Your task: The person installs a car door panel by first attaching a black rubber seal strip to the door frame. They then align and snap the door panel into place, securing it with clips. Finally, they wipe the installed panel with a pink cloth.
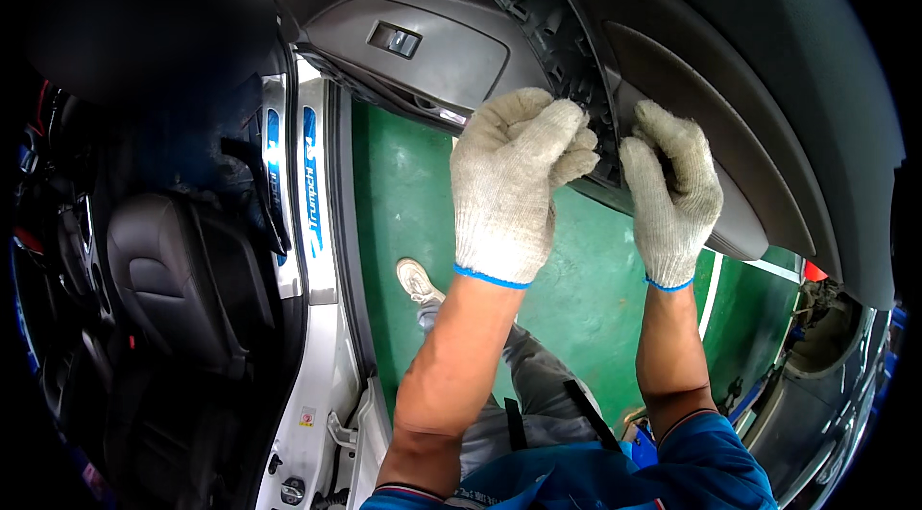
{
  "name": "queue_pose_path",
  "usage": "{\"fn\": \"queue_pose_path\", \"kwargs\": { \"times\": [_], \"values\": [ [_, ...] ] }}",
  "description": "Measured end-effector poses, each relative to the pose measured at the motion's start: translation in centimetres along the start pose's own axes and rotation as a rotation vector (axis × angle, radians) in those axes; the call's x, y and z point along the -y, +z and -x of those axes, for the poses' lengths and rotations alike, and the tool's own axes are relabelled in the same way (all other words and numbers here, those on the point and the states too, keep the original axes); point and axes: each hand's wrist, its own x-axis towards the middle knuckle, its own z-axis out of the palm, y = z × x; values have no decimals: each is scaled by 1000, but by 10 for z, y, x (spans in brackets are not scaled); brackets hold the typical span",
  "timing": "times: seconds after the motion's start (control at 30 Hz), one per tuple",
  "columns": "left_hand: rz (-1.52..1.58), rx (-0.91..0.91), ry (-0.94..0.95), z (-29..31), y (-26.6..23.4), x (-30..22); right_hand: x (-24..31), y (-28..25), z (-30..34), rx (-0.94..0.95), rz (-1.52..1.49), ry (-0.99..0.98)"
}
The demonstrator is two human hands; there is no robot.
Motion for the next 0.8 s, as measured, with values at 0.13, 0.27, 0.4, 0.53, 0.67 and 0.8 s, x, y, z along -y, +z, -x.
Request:
{"fn": "queue_pose_path", "kwargs": {
  "times": [0.13,0.27,0.4,0.53,0.67,0.8],
  "values": [
    [-16,-38,8,0,2,-3,-4,3,-2,27,-25,-24],
    [-20,-45,-5,-1,4,-5,-4,2,-4,22,21,-63],
    [-49,-7,-20,-3,1,-9,-5,5,-5,-9,17,-87],
    [-103,-26,-9,-4,4,-11,-6,5,-6,-20,25,-100],
    [-112,-8,18,-4,2,-10,-7,6,-5,-3,3,-99],
    [-133,-32,42,-3,7,-10,-9,6,-5,11,4,-134]
  ]
}}
